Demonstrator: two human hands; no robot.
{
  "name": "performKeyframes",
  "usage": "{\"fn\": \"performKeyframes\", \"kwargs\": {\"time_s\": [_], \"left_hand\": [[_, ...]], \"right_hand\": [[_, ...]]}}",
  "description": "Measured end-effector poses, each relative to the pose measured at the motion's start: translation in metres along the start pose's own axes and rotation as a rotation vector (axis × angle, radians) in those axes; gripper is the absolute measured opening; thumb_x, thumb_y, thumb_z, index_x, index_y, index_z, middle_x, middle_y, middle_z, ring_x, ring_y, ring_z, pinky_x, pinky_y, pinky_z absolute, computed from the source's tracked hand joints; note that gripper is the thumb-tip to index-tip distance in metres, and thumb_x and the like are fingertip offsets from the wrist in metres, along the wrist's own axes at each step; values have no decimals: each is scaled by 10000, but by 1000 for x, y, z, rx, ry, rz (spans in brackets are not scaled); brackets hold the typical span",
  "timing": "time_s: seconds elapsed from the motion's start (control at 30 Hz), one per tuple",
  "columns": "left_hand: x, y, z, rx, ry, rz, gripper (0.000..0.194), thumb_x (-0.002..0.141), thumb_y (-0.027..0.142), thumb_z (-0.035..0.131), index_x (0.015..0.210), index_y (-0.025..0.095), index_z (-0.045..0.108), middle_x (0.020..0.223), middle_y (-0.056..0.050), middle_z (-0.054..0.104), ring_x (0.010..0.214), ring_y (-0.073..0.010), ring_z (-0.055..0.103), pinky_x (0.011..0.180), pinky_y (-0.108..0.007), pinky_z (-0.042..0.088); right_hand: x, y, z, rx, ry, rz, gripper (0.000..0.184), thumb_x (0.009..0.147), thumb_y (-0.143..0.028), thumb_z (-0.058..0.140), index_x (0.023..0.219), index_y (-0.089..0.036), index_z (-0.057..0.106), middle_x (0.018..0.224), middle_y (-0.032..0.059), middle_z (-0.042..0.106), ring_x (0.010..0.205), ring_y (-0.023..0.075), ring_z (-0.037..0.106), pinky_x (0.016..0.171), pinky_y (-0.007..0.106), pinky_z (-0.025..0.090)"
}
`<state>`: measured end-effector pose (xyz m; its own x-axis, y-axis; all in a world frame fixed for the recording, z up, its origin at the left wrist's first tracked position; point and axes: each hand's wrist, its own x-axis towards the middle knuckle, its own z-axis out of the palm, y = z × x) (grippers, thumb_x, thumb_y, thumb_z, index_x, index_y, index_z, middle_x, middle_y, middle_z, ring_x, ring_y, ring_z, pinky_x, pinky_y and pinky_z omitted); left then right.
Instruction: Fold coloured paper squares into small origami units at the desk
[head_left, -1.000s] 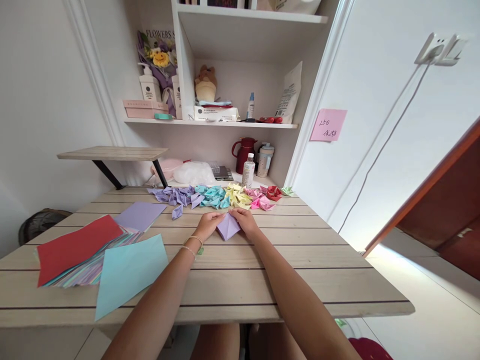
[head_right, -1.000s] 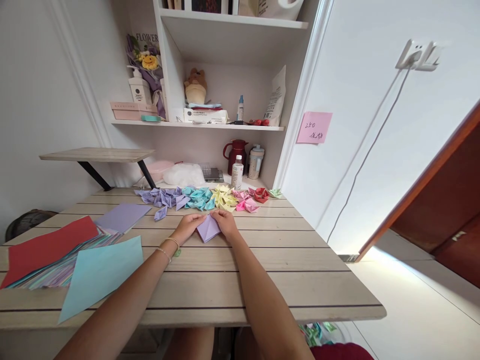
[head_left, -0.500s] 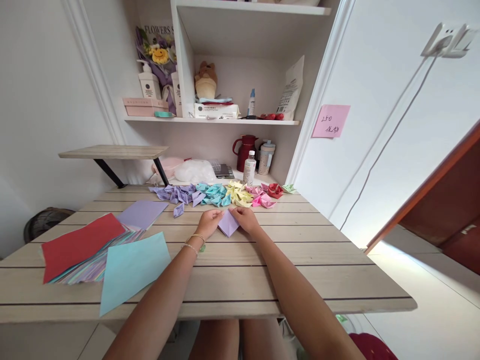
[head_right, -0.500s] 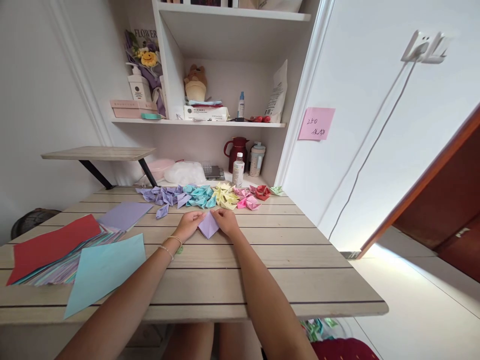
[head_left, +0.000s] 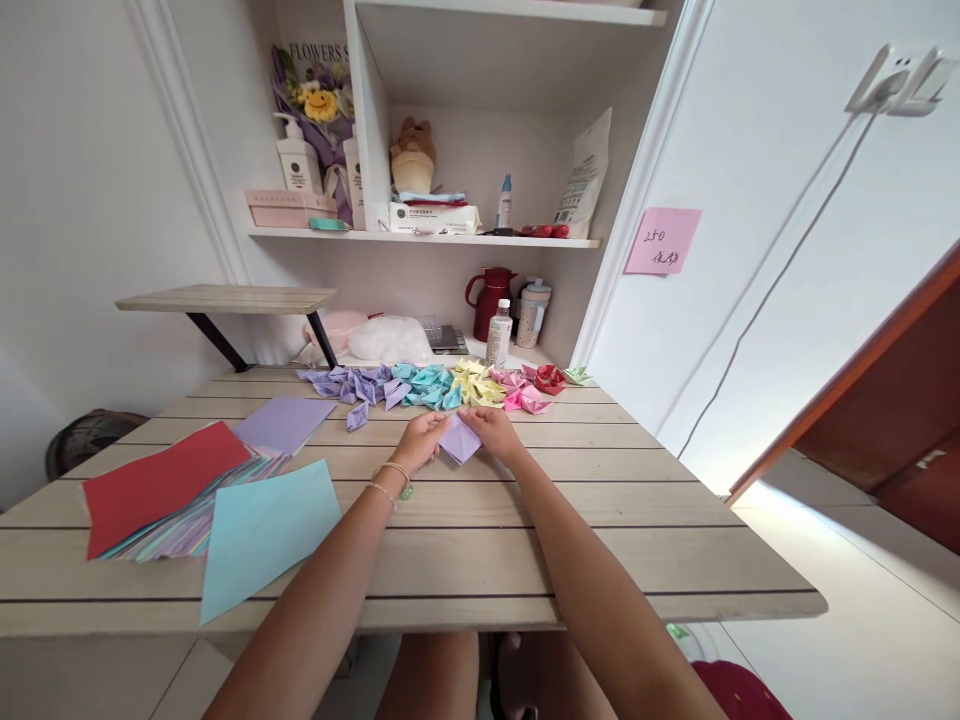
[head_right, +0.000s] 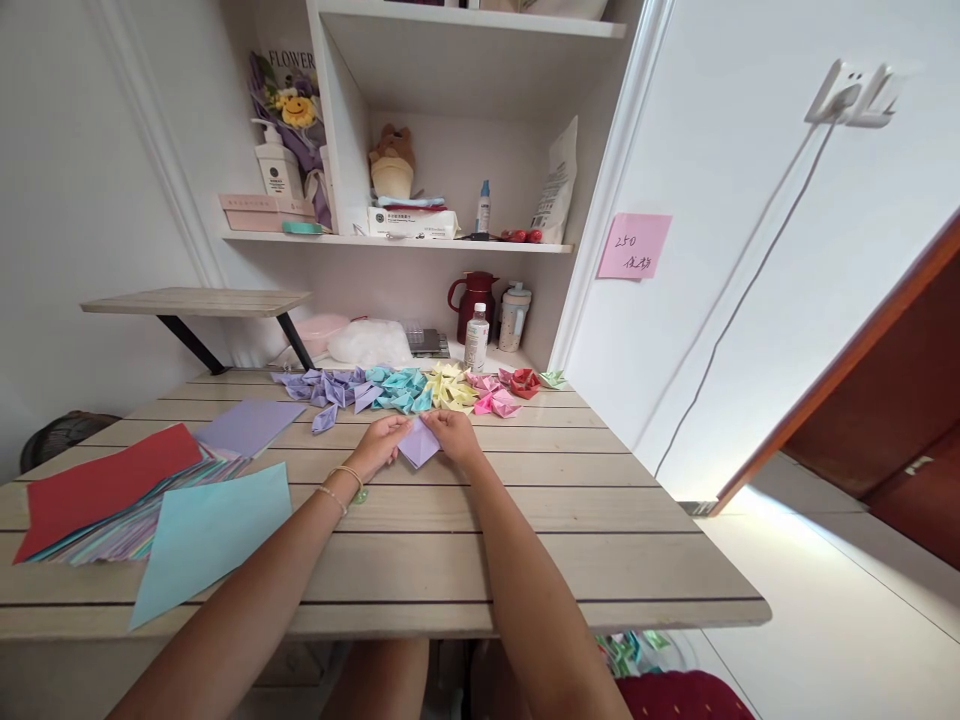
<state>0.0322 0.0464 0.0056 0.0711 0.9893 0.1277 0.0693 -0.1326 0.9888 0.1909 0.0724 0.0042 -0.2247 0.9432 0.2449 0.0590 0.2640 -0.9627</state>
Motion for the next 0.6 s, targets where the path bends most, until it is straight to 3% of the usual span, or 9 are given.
{"fn": "performKeyframes", "kwargs": {"time_s": [0.17,0.3,0.4,0.5,0.6], "left_hand": [[5,-5,-3,-151,88,-29,379,664,485,658,787,136,578,501,18,554,384,-88,490,394,-189,366],[10,-9,-4,-238,187,-31,355,622,412,709,813,152,561,613,8,599,503,-111,564,476,-203,423],[10,-10,-4,-255,226,3,387,623,349,714,925,181,541,652,17,614,531,-115,573,508,-216,446],[7,-6,-5,-288,179,7,337,616,319,715,882,173,565,658,13,618,551,-118,575,538,-233,468],[4,-1,-6,-341,107,-15,299,597,324,732,812,154,613,734,-15,651,617,-129,599,593,-249,484]], "right_hand": [[-3,-3,-4,68,-68,-61,473,710,-510,631,1042,-174,633,547,-40,512,464,88,430,446,207,345],[-6,-6,-5,60,-190,-87,418,674,-451,692,990,-178,682,758,13,613,600,100,517,547,221,416],[-6,-5,-5,45,-250,-23,522,626,-404,747,1086,-174,657,724,5,615,592,96,512,571,225,408],[-6,-2,-7,70,-288,40,671,587,-359,786,1201,-170,592,619,-28,585,561,89,494,579,224,390],[-7,-3,-8,100,-281,68,656,599,-362,782,1200,-174,595,659,-11,614,603,102,521,596,229,398]]}}
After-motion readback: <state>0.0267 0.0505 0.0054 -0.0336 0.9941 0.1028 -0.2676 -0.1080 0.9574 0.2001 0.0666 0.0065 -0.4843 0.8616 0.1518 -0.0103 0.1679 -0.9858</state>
